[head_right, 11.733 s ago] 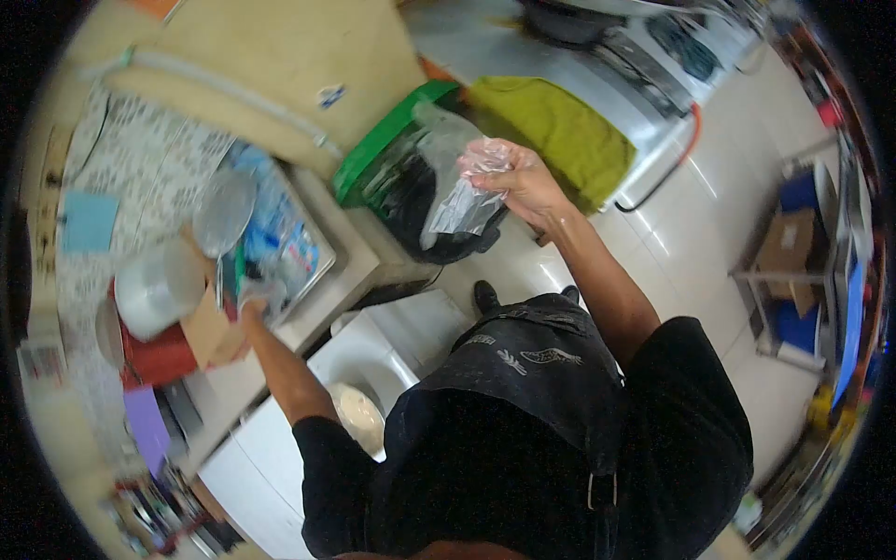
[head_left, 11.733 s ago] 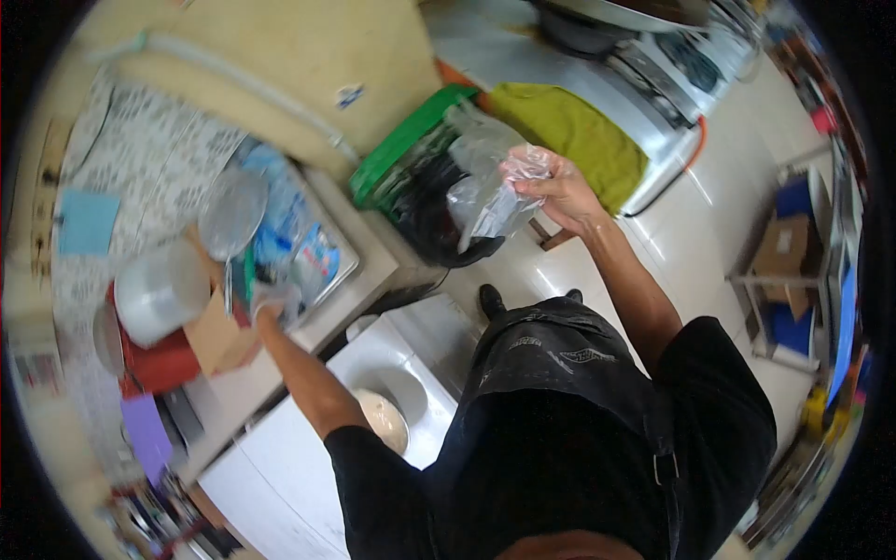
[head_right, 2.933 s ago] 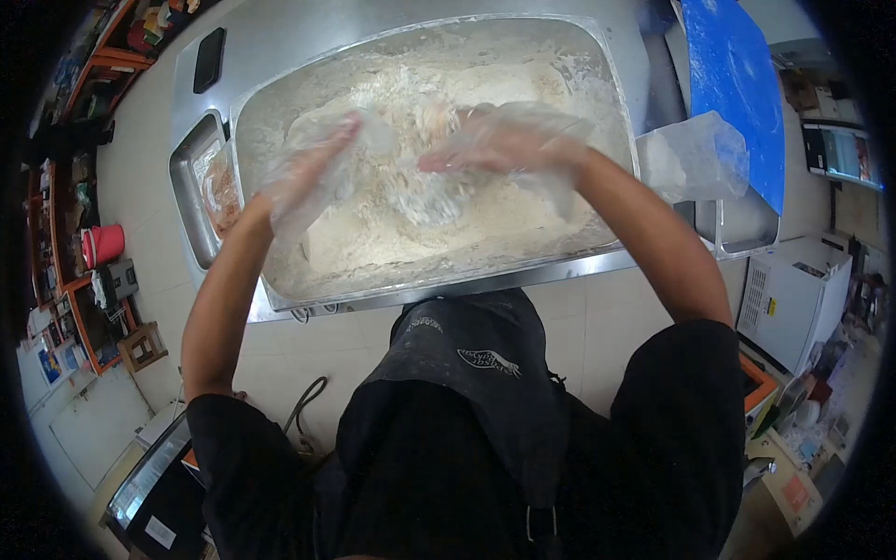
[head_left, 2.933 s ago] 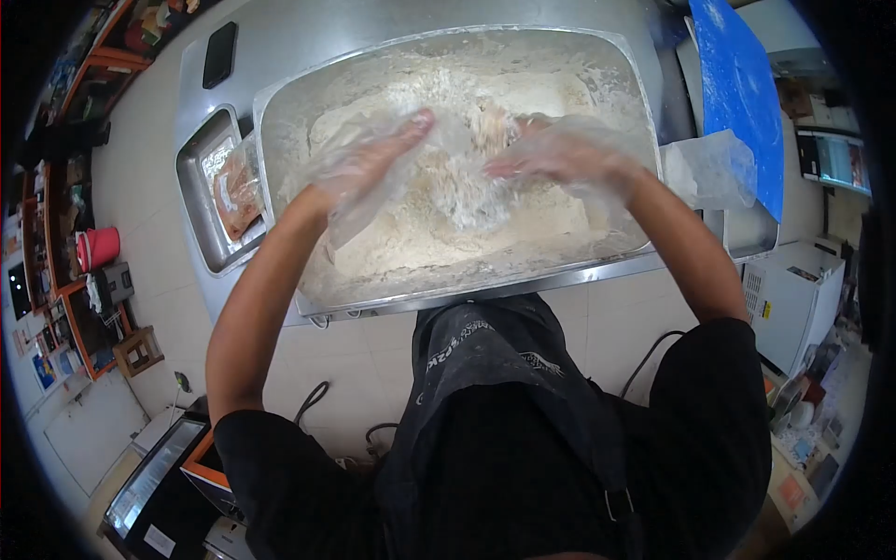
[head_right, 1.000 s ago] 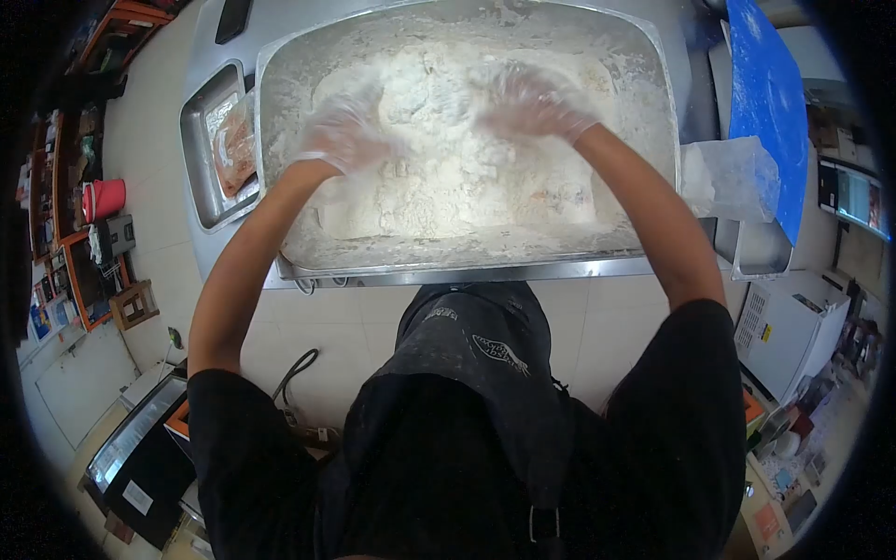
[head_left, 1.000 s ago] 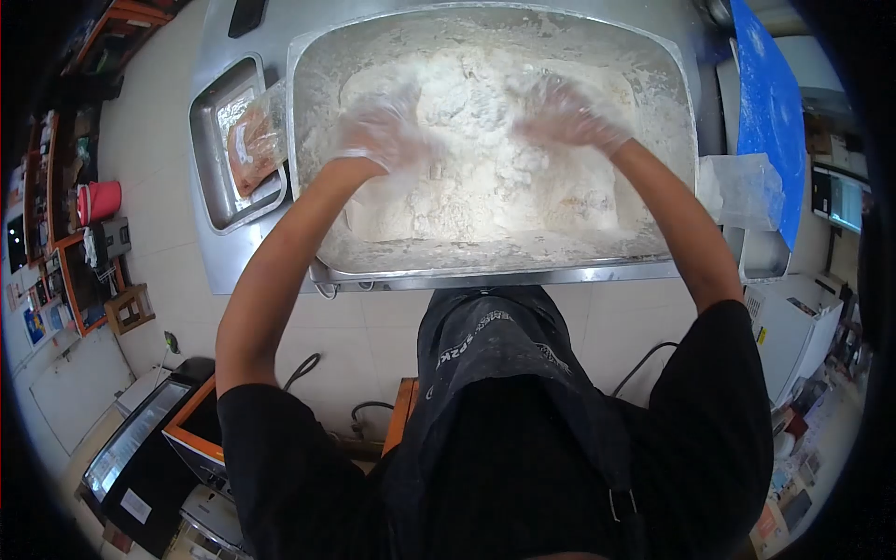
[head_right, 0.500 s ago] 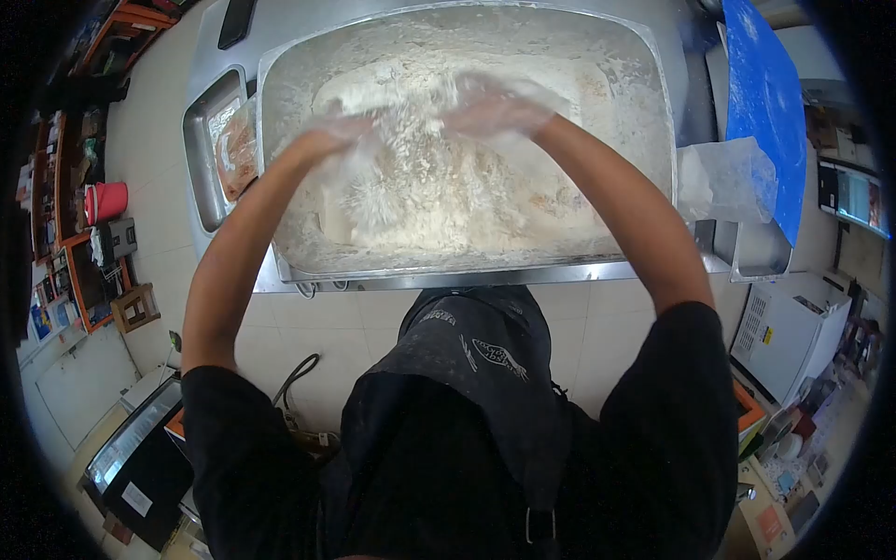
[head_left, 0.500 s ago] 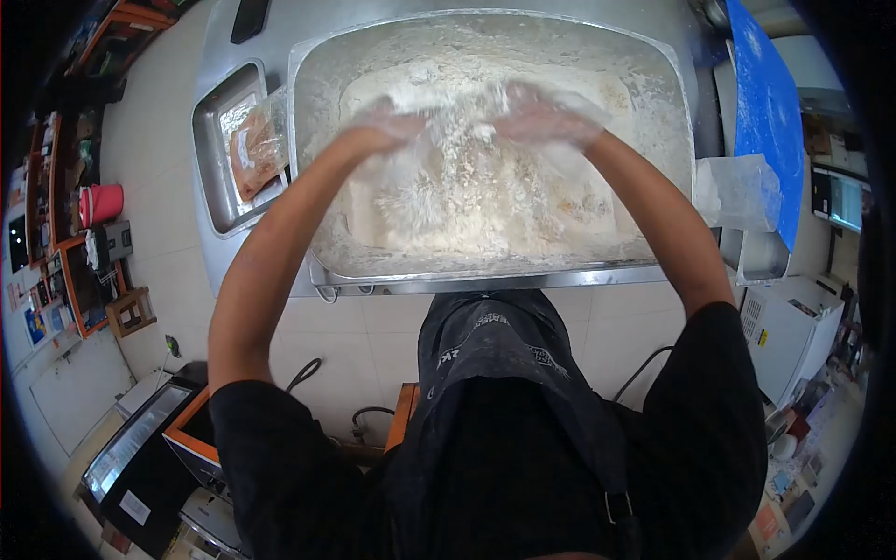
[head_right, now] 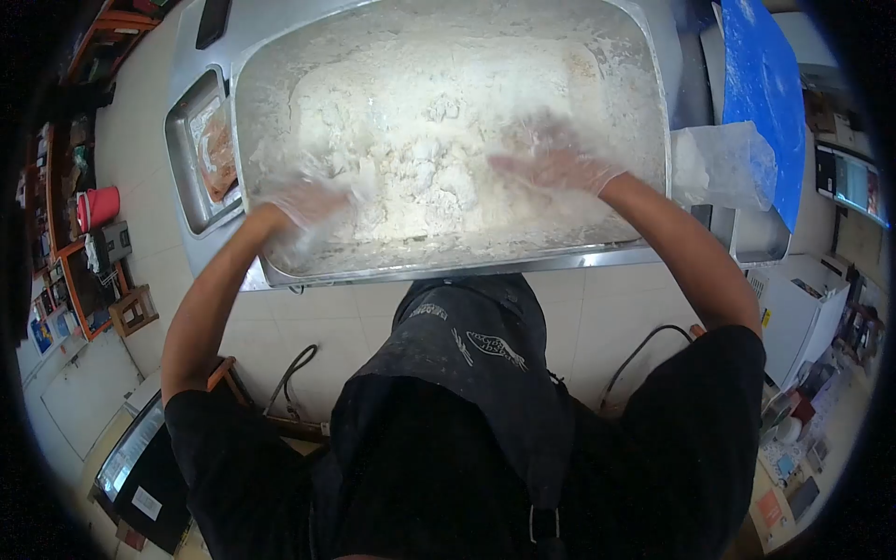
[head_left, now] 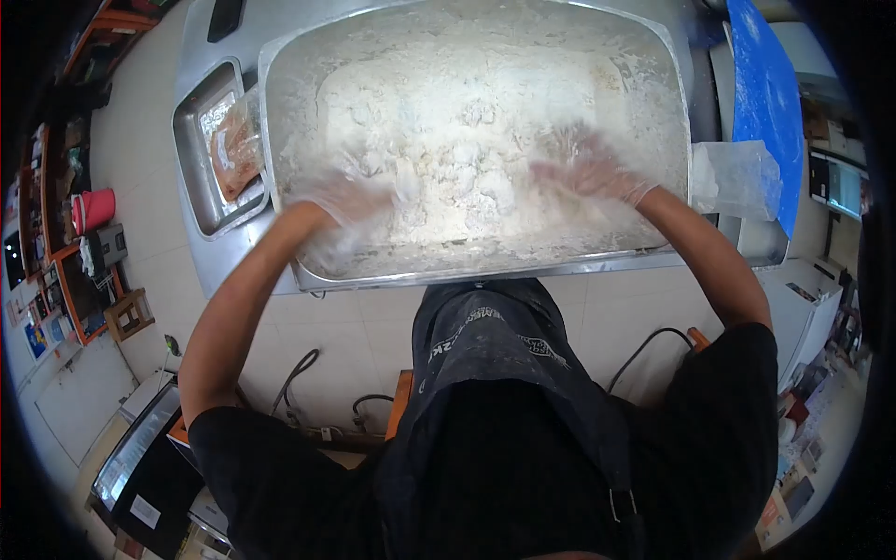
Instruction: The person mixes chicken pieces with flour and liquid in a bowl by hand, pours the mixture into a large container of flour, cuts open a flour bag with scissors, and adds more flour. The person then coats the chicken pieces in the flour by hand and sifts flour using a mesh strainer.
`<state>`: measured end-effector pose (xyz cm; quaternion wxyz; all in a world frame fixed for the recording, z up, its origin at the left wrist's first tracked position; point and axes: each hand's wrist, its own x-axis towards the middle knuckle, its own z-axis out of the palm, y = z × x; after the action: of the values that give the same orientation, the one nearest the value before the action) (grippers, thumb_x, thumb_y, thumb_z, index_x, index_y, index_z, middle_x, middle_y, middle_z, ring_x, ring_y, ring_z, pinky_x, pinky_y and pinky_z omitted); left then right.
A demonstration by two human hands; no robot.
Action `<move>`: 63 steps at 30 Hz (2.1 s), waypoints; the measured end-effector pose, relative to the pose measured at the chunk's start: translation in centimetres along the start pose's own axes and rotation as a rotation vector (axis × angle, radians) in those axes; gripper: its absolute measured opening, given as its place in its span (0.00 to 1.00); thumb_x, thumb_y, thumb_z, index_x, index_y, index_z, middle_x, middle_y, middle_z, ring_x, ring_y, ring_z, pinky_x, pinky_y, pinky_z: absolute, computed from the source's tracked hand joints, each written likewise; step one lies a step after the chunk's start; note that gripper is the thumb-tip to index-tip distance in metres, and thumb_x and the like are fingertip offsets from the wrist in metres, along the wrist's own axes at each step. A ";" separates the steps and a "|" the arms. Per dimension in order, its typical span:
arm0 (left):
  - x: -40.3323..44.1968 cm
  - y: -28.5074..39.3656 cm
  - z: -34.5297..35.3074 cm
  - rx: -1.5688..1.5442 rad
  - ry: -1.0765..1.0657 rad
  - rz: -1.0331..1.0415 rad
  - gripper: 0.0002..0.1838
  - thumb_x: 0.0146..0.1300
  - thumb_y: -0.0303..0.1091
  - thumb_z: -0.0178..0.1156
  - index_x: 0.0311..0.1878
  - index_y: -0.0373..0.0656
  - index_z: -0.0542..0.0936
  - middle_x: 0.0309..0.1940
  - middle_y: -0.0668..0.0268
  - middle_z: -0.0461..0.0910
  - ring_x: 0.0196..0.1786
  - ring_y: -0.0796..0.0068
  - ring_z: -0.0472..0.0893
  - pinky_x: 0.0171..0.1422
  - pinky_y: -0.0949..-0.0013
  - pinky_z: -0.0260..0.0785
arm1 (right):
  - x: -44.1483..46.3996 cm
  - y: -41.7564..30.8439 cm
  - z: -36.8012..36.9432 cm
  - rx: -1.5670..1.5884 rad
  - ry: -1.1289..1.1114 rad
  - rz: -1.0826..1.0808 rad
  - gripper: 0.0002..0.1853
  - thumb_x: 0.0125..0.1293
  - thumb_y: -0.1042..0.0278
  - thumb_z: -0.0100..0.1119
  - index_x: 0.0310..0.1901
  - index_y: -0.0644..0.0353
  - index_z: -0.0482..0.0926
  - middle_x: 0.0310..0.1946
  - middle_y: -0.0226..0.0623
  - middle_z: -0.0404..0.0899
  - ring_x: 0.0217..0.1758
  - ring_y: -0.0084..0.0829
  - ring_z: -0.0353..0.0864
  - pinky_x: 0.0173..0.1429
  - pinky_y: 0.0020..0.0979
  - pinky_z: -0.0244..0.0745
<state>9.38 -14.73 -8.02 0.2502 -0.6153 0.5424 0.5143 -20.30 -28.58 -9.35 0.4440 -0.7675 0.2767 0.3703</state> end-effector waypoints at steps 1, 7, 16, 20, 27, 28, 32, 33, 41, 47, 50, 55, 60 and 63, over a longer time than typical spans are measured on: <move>0.7 0.5 0.9 0.048 -0.048 -0.004 0.43 0.59 0.70 0.33 0.66 0.45 0.61 0.67 0.53 0.57 0.72 0.54 0.47 0.75 0.57 0.35 | 1.1 0.2 2.1 -0.004 0.176 -0.020 0.44 0.59 0.28 0.36 0.68 0.56 0.51 0.71 0.45 0.39 0.74 0.47 0.34 0.74 0.48 0.28; 6.2 3.3 4.3 -0.042 0.343 0.608 0.41 0.58 0.62 0.48 0.67 0.42 0.58 0.67 0.53 0.56 0.70 0.52 0.49 0.75 0.59 0.38 | 6.8 -5.3 7.0 -0.205 0.285 -0.286 0.46 0.59 0.33 0.45 0.70 0.53 0.40 0.71 0.38 0.42 0.73 0.40 0.42 0.75 0.42 0.34; 3.6 0.7 -3.4 -0.037 0.255 0.427 0.44 0.56 0.62 0.52 0.65 0.36 0.57 0.61 0.48 0.64 0.60 0.60 0.67 0.67 0.65 0.56 | 3.7 -4.9 -1.6 -0.220 0.069 -0.342 0.36 0.64 0.35 0.35 0.68 0.48 0.51 0.70 0.40 0.46 0.73 0.39 0.41 0.75 0.44 0.31; 2.6 -3.5 -5.4 0.640 0.811 0.711 0.49 0.55 0.66 0.50 0.67 0.32 0.53 0.54 0.45 0.70 0.54 0.61 0.73 0.59 0.65 0.66 | 0.8 -5.7 -6.9 -0.381 0.242 -0.164 0.33 0.64 0.36 0.40 0.66 0.45 0.56 0.69 0.41 0.48 0.73 0.43 0.41 0.75 0.50 0.34; 3.9 2.6 -3.2 0.276 0.361 0.324 0.43 0.55 0.70 0.45 0.62 0.42 0.66 0.56 0.51 0.69 0.60 0.56 0.68 0.68 0.57 0.54 | 10.5 -0.3 -1.9 1.169 0.134 -0.603 0.27 0.65 0.48 0.46 0.63 0.51 0.61 0.64 0.45 0.56 0.71 0.47 0.48 0.70 0.47 0.55; 3.5 1.1 -2.6 0.134 0.306 0.394 0.42 0.55 0.70 0.44 0.63 0.46 0.65 0.57 0.52 0.69 0.60 0.56 0.67 0.69 0.58 0.54 | 10.3 -0.1 -1.4 1.243 0.124 -0.635 0.27 0.65 0.48 0.46 0.62 0.52 0.62 0.63 0.45 0.57 0.70 0.47 0.49 0.69 0.47 0.57; -0.3 -1.8 -2.3 -0.061 0.363 0.314 0.39 0.55 0.71 0.43 0.64 0.55 0.66 0.58 0.53 0.69 0.61 0.55 0.67 0.68 0.59 0.55 | 3.7 3.5 -0.9 0.622 0.318 -0.613 0.29 0.65 0.43 0.44 0.62 0.52 0.63 0.60 0.47 0.64 0.66 0.47 0.60 0.68 0.47 0.59; -1.3 -1.7 -2.6 -0.024 0.441 0.207 0.39 0.55 0.71 0.43 0.63 0.55 0.66 0.58 0.53 0.69 0.60 0.55 0.68 0.67 0.59 0.56 | 2.8 3.0 -0.7 0.492 0.303 -0.540 0.30 0.65 0.42 0.42 0.62 0.52 0.62 0.60 0.48 0.64 0.66 0.47 0.60 0.68 0.47 0.59; 5.6 2.2 4.1 0.101 -0.066 0.275 0.29 0.59 0.58 0.50 0.48 0.41 0.79 0.45 0.52 0.78 0.50 0.64 0.76 0.57 0.63 0.65 | 5.7 -1.8 4.9 0.142 -0.017 -0.331 0.40 0.64 0.31 0.18 0.69 0.53 0.47 0.66 0.53 0.52 0.70 0.50 0.50 0.72 0.48 0.44; 12.8 -3.6 9.8 0.103 0.240 0.329 0.26 0.60 0.54 0.47 0.48 0.42 0.79 0.50 0.53 0.76 0.56 0.60 0.73 0.64 0.62 0.58 | 9.5 -6.2 4.6 0.441 0.192 -0.183 0.38 0.59 0.39 0.49 0.63 0.59 0.62 0.57 0.54 0.67 0.61 0.52 0.65 0.66 0.42 0.58; 5.0 2.6 3.7 0.423 0.366 0.257 0.24 0.59 0.49 0.50 0.53 0.43 0.76 0.54 0.53 0.73 0.58 0.58 0.71 0.68 0.60 0.52 | 5.4 -8.9 0.2 0.207 0.296 -0.089 0.35 0.59 0.45 0.52 0.61 0.62 0.64 0.55 0.56 0.68 0.59 0.51 0.68 0.64 0.41 0.63; 0.4 1.9 -2.4 0.756 0.270 0.254 0.31 0.53 0.50 0.55 0.57 0.39 0.72 0.49 0.53 0.76 0.54 0.59 0.74 0.64 0.63 0.59 | 7.1 -4.3 -1.5 -0.280 0.552 -0.553 0.41 0.53 0.45 0.59 0.63 0.63 0.59 0.60 0.55 0.61 0.64 0.50 0.60 0.67 0.41 0.59; -1.1 -2.1 -4.9 0.454 0.492 0.157 0.46 0.41 0.61 0.64 0.60 0.38 0.69 0.52 0.52 0.74 0.58 0.60 0.71 0.64 0.60 0.59 | 2.5 -2.9 -5.5 -0.043 0.575 -0.238 0.54 0.44 0.41 0.66 0.67 0.63 0.51 0.69 0.51 0.46 0.74 0.44 0.38 0.75 0.43 0.35; 2.6 -1.6 -1.3 0.654 0.559 0.155 0.47 0.40 0.62 0.65 0.60 0.39 0.68 0.59 0.50 0.66 0.64 0.61 0.64 0.66 0.59 0.57 | 4.0 -2.0 -1.3 -0.592 0.571 -0.231 0.54 0.45 0.43 0.65 0.68 0.63 0.47 0.69 0.51 0.44 0.74 0.43 0.34 0.75 0.41 0.32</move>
<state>10.97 -16.48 -10.36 0.2364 -0.5768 0.7681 0.1465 -16.04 -29.22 -11.19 0.1487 -0.9596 0.1827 0.1541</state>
